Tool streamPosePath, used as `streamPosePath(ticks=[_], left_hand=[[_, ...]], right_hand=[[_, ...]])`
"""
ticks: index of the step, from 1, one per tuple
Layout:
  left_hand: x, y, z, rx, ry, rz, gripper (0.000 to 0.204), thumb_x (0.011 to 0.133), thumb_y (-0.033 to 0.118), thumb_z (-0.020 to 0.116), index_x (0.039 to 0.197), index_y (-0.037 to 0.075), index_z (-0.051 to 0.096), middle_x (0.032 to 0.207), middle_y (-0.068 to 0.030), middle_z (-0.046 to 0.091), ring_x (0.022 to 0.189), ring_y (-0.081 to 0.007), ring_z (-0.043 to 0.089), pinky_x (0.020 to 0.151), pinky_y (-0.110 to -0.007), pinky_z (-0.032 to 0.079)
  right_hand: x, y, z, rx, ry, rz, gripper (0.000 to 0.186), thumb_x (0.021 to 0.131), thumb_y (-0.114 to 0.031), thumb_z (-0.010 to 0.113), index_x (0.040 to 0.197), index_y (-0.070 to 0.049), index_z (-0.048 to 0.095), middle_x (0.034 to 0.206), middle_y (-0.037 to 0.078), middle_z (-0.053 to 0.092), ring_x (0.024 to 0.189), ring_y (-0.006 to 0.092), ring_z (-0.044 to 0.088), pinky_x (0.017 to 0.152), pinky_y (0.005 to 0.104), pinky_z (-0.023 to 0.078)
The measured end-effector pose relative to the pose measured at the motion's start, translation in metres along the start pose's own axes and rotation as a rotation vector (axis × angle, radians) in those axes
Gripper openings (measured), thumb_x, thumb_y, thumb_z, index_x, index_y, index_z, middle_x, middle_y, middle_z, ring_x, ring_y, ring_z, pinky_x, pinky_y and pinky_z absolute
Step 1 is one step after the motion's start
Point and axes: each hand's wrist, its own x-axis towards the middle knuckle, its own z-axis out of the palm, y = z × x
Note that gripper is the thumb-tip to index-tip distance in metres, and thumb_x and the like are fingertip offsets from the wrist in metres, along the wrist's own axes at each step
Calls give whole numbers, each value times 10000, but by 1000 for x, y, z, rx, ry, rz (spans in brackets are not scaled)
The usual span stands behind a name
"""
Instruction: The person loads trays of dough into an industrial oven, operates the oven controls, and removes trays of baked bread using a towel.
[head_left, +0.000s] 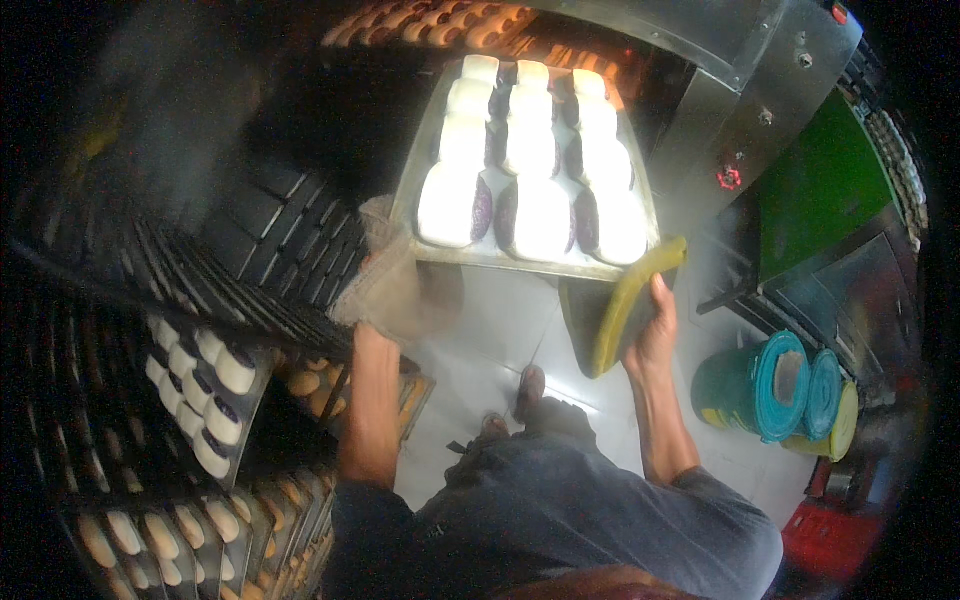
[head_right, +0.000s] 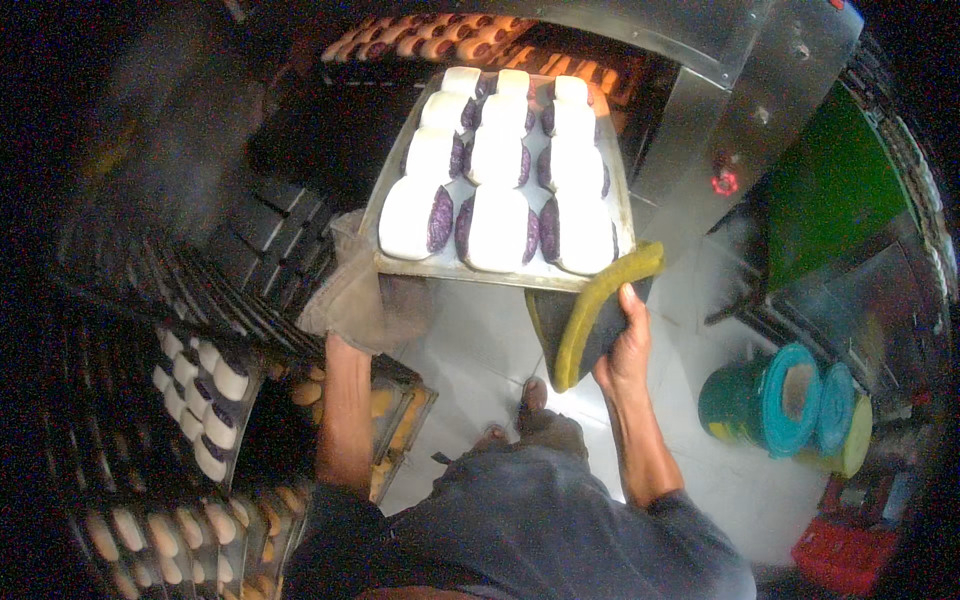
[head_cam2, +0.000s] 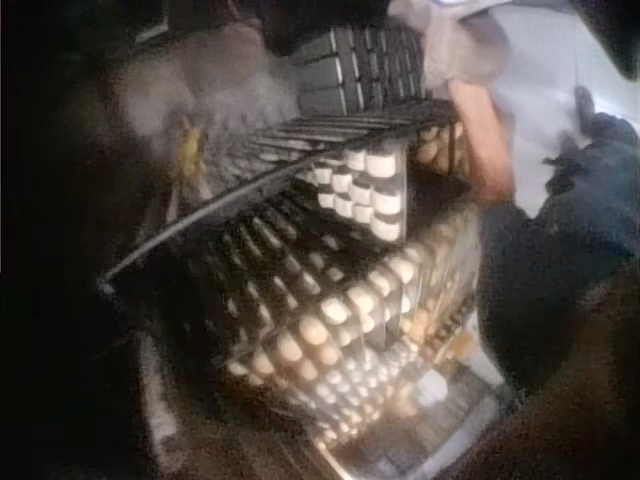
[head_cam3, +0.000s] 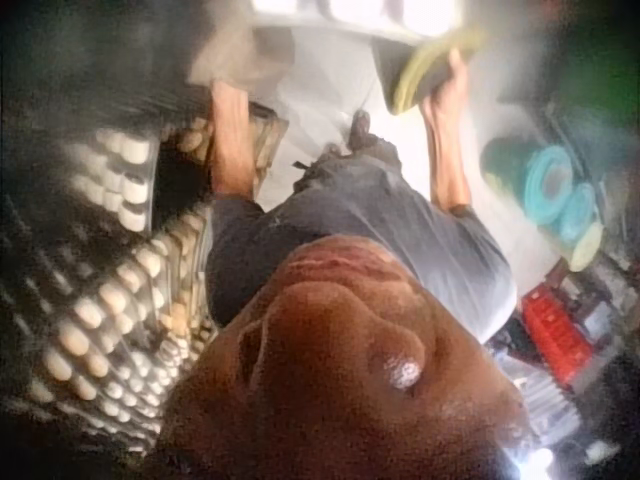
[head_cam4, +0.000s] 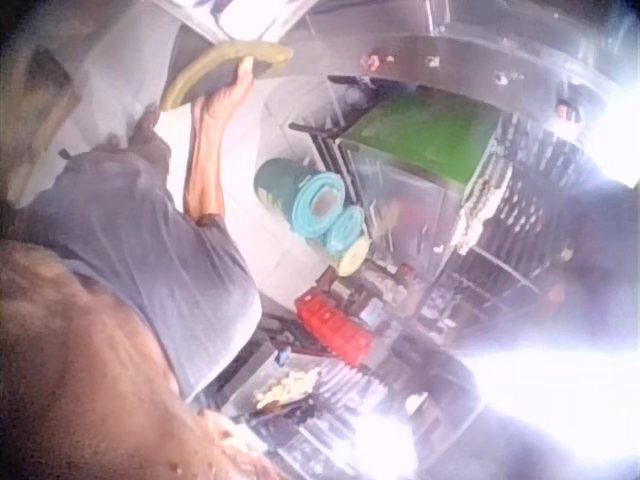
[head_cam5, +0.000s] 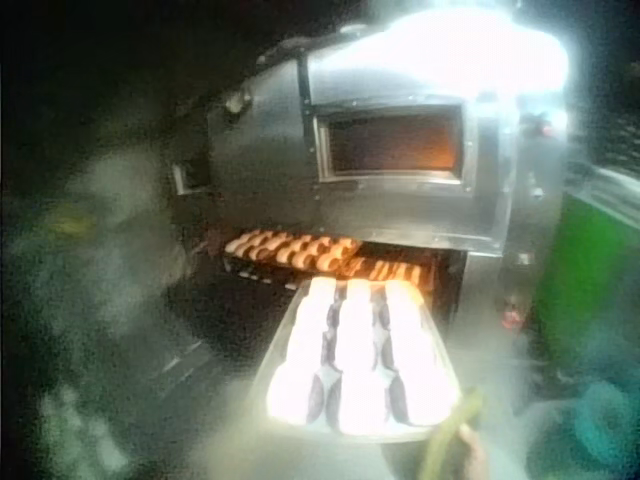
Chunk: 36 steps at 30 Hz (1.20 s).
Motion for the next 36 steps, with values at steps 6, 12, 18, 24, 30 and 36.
streamPosePath(ticks=[6, 12, 18, 24, 30, 36], left_hand=[[106, 24, 1, 117, -12, 153, 313, 972, 268, 492, 1164, 34, 568, 1027, -92, 639, 958, -218, 586, 823, -346, 492], [196, 14, 15, 243, 78, 212, 313, 986, 267, 477, 1173, 32, 564, 1021, -92, 639, 958, -222, 584, 823, -350, 491], [258, 21, 12, -3, -75, 152, 323, 1001, 276, 441, 1186, 38, 558, 1049, -97, 633, 991, -231, 580, 843, -355, 492], [303, 51, 7, 289, -275, 353, 275, 882, 232, 535, 1106, 85, 597, 1081, -107, 609, 1003, -211, 583, 787, -355, 503], [341, 73, 30, 345, -204, 504, 269, 875, 250, 538, 1076, 86, 610, 1054, -102, 619, 989, -214, 595, 781, -356, 507], [376, 97, 58, 329, -86, 520, 267, 867, 268, 540, 1046, 87, 623, 1028, -97, 629, 974, -217, 608, 775, -358, 511]], right_hand=[[68, -16, 14, 61, -28, 6, 355, 930, -292, 590, 1159, -23, 550, 1085, 96, 632, 985, 206, 625, 886, 361, 507], [118, -16, 41, 72, 29, 42, 355, 933, -288, 584, 1172, -29, 543, 1080, 93, 627, 980, 217, 621, 885, 368, 510], [162, -3, 51, 102, 62, 13, 387, 935, -305, 570, 1225, -53, 526, 1153, 95, 585, 1069, 239, 572, 932, 407, 477], [231, 2, 44, 303, 121, 72, 373, 978, -244, 527, 1277, -35, 451, 1161, 130, 580, 1020, 255, 612, 926, 404, 517], [231, 15, 70, 290, 234, 45, 298, 1009, -268, 461, 1171, -39, 560, 1129, 123, 650, 1026, 270, 638, 926, 438, 517], [204, 14, 77, 139, 263, -48, 289, 981, -288, 519, 1143, -62, 595, 1088, 104, 668, 978, 258, 649, 887, 427, 526]])
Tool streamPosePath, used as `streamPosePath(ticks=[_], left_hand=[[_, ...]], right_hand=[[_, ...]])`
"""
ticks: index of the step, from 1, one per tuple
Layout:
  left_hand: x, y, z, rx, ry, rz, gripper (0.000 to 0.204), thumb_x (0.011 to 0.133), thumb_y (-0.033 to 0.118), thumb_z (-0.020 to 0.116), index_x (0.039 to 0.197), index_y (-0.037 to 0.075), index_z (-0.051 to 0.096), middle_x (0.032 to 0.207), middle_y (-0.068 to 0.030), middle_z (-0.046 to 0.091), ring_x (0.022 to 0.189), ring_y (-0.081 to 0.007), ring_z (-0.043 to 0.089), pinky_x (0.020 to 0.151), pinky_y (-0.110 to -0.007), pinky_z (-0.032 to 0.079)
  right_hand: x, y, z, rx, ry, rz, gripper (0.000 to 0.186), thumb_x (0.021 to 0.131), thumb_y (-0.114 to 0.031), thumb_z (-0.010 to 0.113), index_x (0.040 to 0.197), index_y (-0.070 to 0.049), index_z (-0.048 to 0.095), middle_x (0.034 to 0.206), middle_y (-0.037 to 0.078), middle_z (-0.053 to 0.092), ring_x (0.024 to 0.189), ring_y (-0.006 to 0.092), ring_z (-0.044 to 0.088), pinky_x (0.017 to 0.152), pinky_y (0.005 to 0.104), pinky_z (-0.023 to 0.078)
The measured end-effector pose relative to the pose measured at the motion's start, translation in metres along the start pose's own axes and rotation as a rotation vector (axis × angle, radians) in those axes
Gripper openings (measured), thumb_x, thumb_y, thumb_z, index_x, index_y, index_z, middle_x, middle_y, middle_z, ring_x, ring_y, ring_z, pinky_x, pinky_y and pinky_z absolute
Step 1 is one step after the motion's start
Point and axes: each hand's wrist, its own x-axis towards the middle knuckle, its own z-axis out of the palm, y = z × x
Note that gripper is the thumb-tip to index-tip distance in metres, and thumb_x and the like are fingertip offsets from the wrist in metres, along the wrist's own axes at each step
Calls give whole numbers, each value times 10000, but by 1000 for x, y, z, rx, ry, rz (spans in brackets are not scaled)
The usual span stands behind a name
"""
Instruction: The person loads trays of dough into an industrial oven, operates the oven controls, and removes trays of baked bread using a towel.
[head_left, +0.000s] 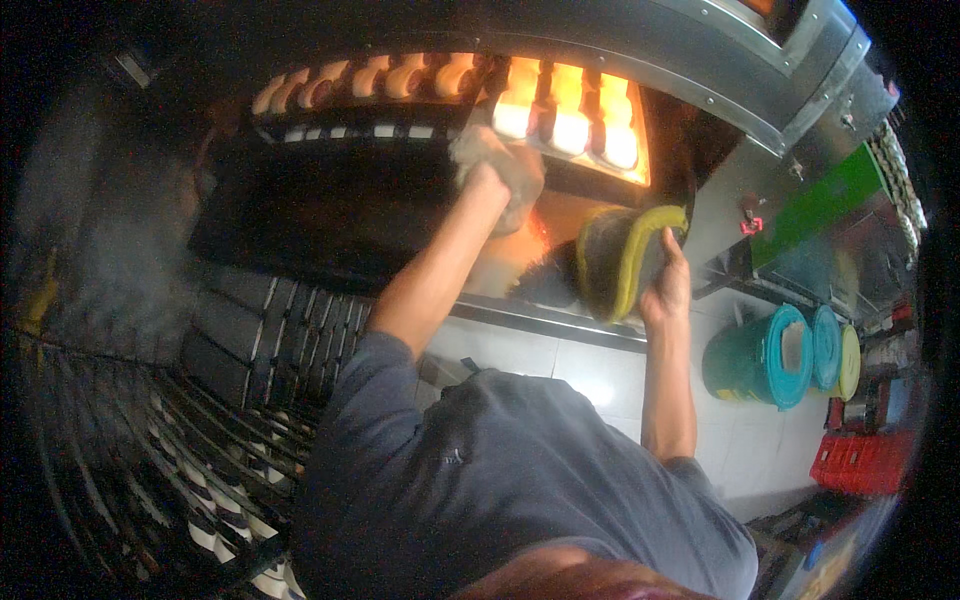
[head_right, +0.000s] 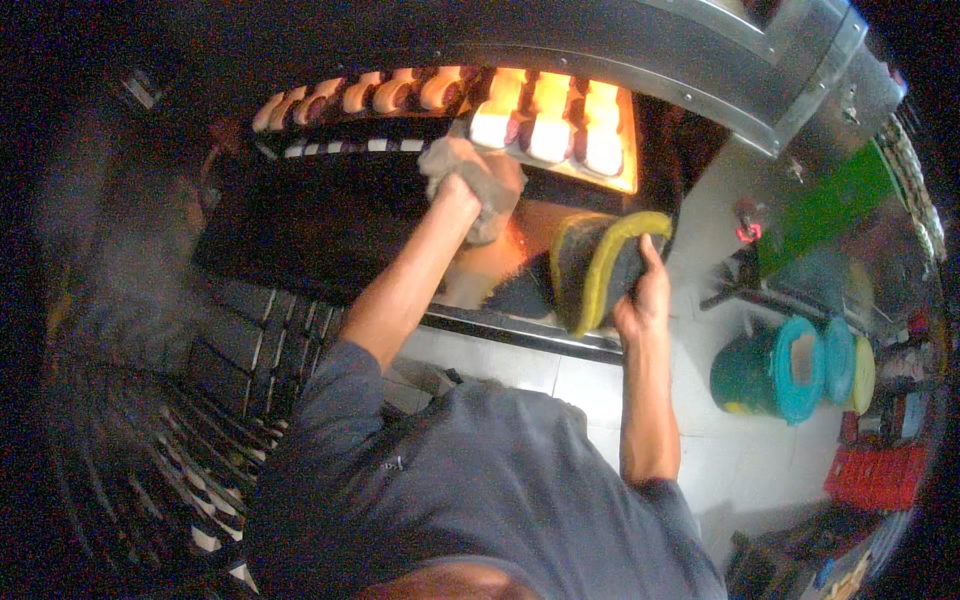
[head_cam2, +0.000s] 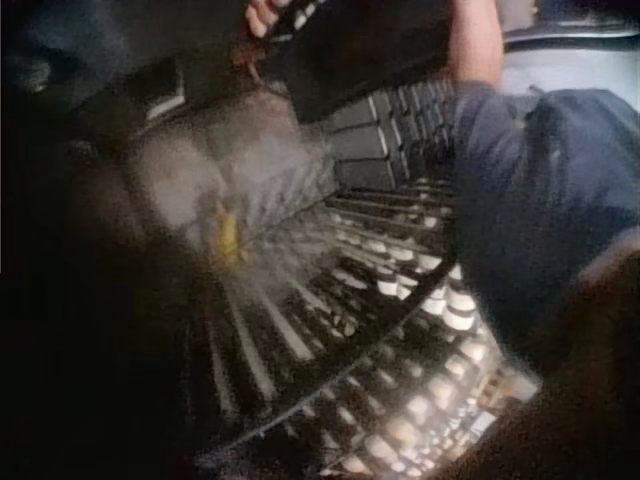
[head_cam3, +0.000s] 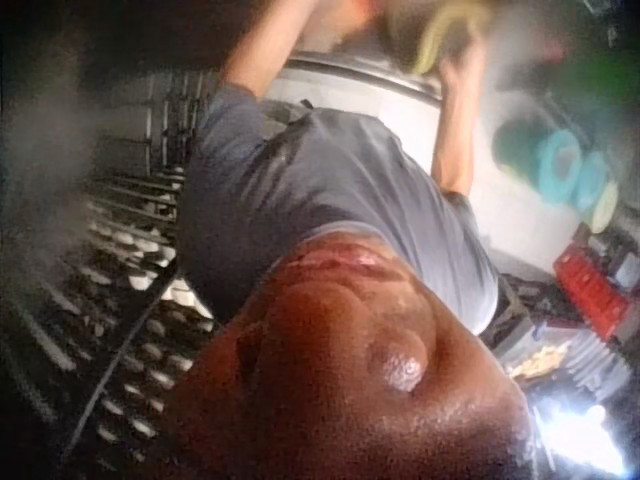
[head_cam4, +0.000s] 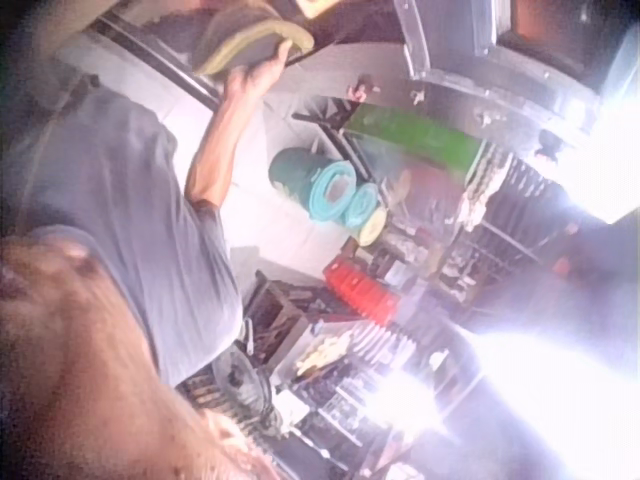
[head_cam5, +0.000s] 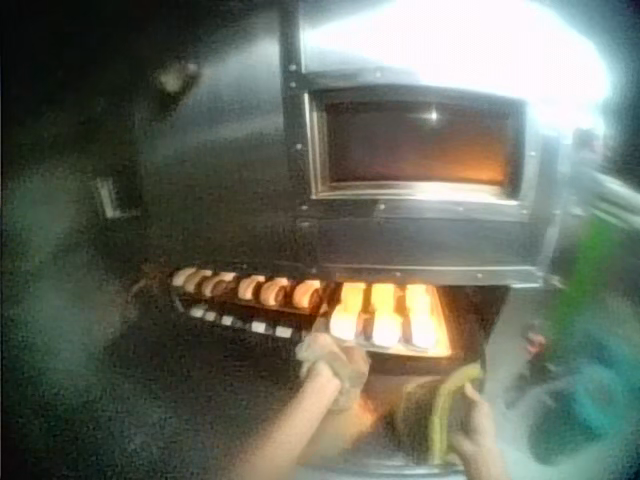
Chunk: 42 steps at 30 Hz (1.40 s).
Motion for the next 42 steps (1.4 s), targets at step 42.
streamPosePath(ticks=[42], left_hand=[[-18, 90, -98, 480, -98, -126, 279, 834, 325, 530, 821, 138, 736, 805, -41, 713, 827, -241, 702, 725, -362, 542]], right_hand=[[-51, -61, -64, -558, -330, -275, 392, 974, -304, 552, 1212, 8, 562, 1130, 117, 647, 1059, 234, 621, 939, 331, 470]])
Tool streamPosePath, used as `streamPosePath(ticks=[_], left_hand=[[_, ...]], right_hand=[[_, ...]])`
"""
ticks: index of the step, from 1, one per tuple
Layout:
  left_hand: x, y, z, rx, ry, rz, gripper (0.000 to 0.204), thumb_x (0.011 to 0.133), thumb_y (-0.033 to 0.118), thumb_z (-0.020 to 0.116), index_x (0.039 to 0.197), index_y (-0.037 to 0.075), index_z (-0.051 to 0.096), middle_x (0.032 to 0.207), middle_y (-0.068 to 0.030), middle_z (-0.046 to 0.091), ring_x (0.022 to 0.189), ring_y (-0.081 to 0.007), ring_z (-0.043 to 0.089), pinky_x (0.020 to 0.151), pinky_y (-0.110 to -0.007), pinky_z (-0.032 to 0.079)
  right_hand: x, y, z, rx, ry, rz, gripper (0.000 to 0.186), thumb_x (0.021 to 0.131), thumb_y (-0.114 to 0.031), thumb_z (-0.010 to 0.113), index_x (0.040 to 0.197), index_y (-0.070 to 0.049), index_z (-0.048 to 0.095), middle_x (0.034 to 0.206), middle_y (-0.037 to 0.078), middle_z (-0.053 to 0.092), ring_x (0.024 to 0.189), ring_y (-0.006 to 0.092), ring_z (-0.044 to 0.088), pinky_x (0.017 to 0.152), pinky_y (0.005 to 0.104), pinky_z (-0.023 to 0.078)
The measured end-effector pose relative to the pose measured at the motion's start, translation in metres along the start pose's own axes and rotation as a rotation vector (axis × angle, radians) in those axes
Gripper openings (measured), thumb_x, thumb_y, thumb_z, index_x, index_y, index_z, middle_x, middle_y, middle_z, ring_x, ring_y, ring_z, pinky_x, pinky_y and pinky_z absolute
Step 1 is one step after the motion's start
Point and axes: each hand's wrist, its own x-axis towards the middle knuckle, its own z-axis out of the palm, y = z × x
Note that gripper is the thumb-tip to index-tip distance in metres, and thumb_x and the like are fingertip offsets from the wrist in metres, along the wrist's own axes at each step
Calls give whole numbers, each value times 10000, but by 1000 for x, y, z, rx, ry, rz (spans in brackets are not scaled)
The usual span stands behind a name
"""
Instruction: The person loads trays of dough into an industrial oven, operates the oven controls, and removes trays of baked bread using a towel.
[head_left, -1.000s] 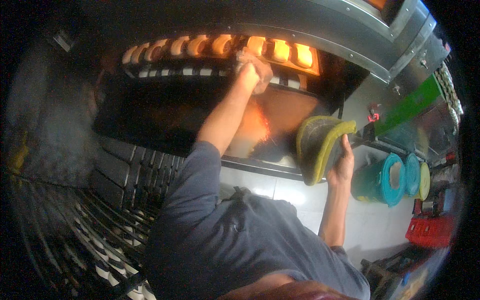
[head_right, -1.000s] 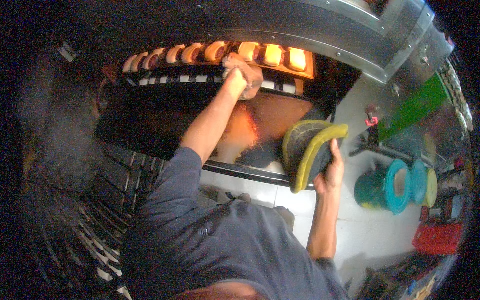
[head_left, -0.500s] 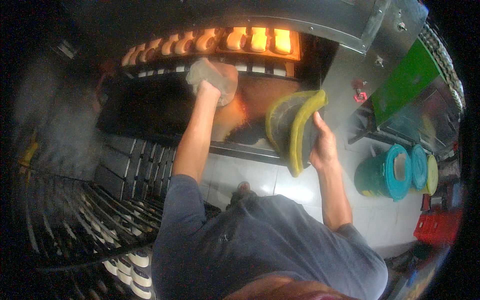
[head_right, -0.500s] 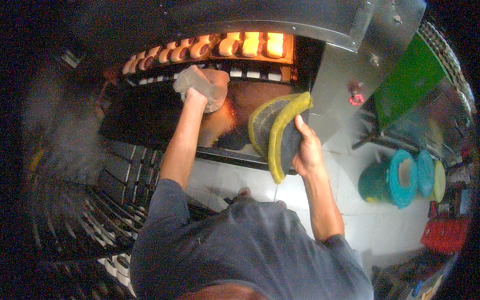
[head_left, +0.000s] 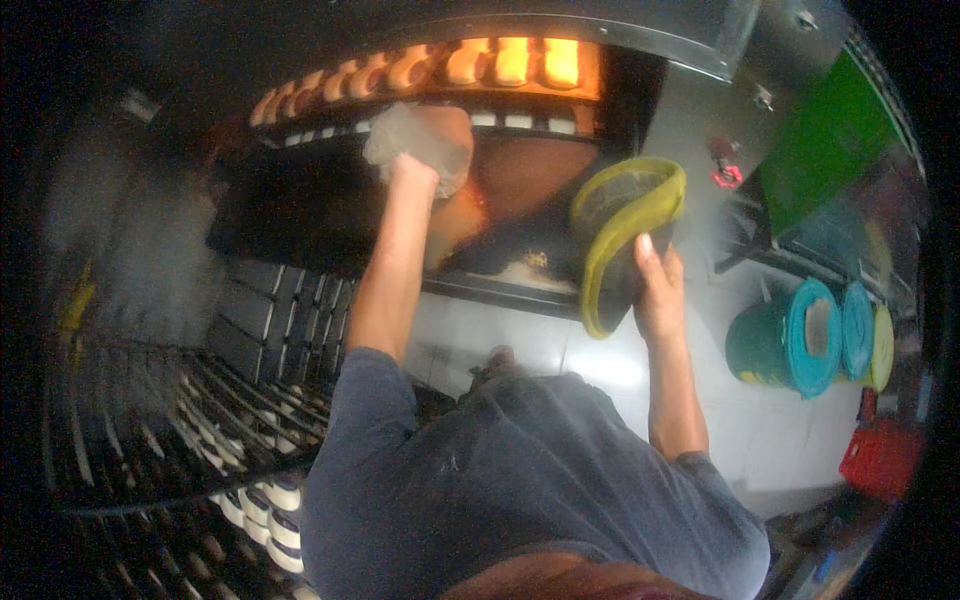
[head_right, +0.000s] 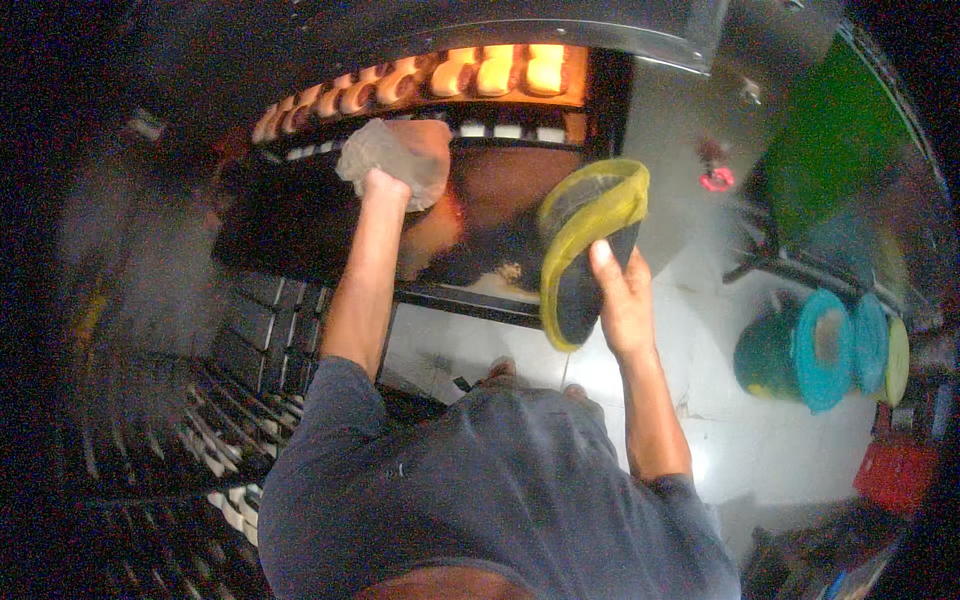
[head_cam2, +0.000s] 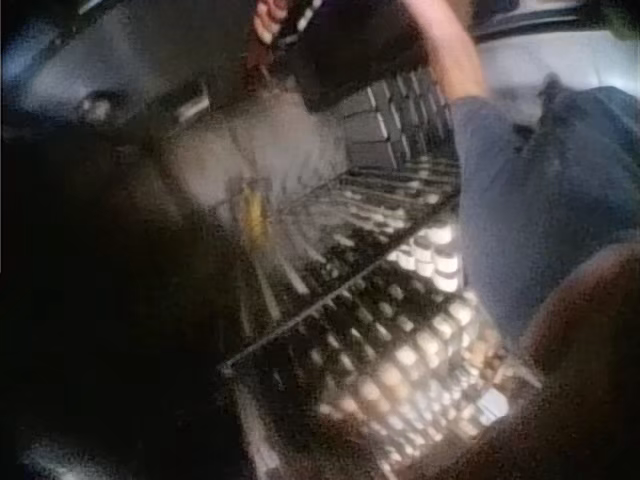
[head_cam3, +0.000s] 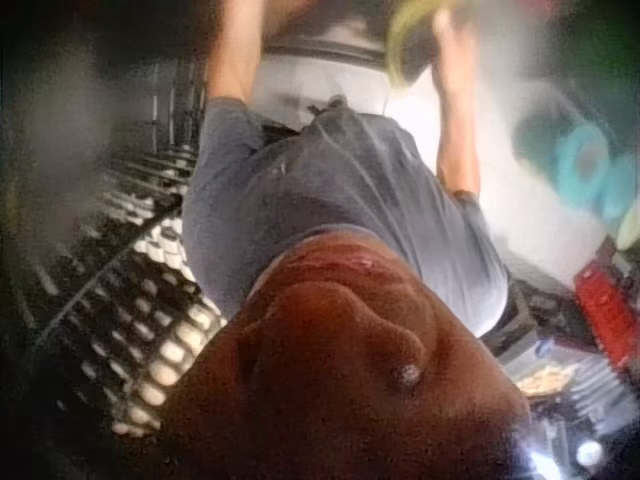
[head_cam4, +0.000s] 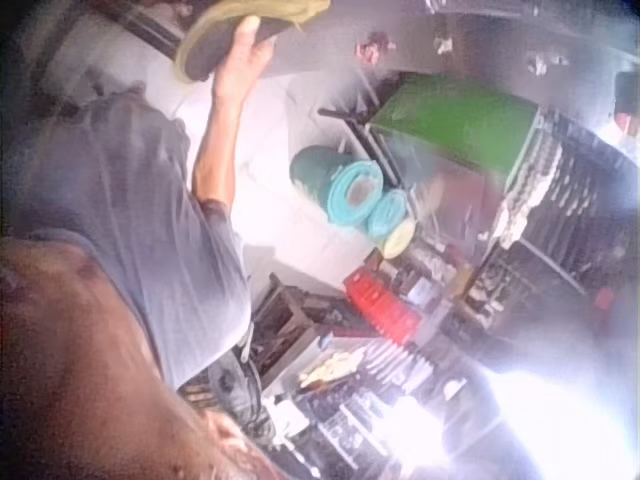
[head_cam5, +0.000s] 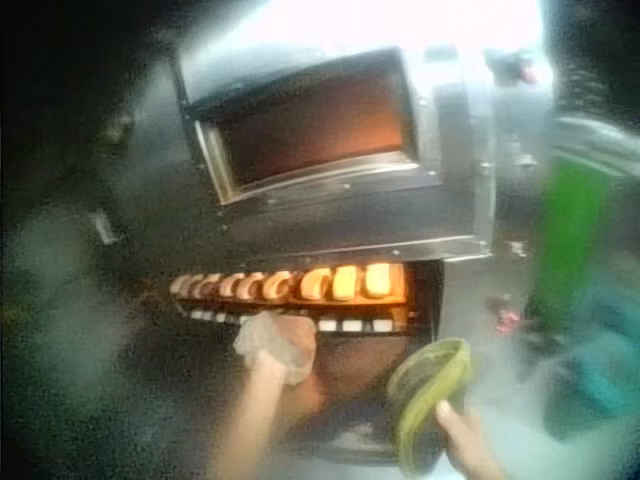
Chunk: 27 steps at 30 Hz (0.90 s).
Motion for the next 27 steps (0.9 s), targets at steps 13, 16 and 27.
streamPosePath(ticks=[13, 16, 27], left_hand=[[-128, -6, 152, -790, 255, -370, 379, 885, 369, 578, 937, -3, 633, 881, -180, 588, 899, -342, 536, 872, -456, 424], [-141, 15, 179, -680, 309, -311, 359, 879, 348, 579, 939, 3, 659, 1020, -143, 549, 1051, -315, 466, 954, -456, 369], [-139, 26, 173, -621, 232, -343, 434, 917, 374, 508, 1131, 19, 634, 1231, -132, 473, 1224, -304, 374, 1049, -500, 294]], right_hand=[[17, 50, 38, -1204, -661, -318, 565, 937, -212, 549, 1410, 46, 378, 1457, 273, 364, 1393, 405, 285, 1153, 442, 235], [20, 52, 42, -1208, -682, -316, 569, 946, -219, 532, 1417, 51, 363, 1467, 274, 347, 1396, 405, 279, 1153, 441, 235], [18, 59, 34, -1153, -638, -353, 550, 942, -214, 553, 1391, 62, 395, 1444, 246, 398, 1379, 400, 306, 1140, 437, 258]])
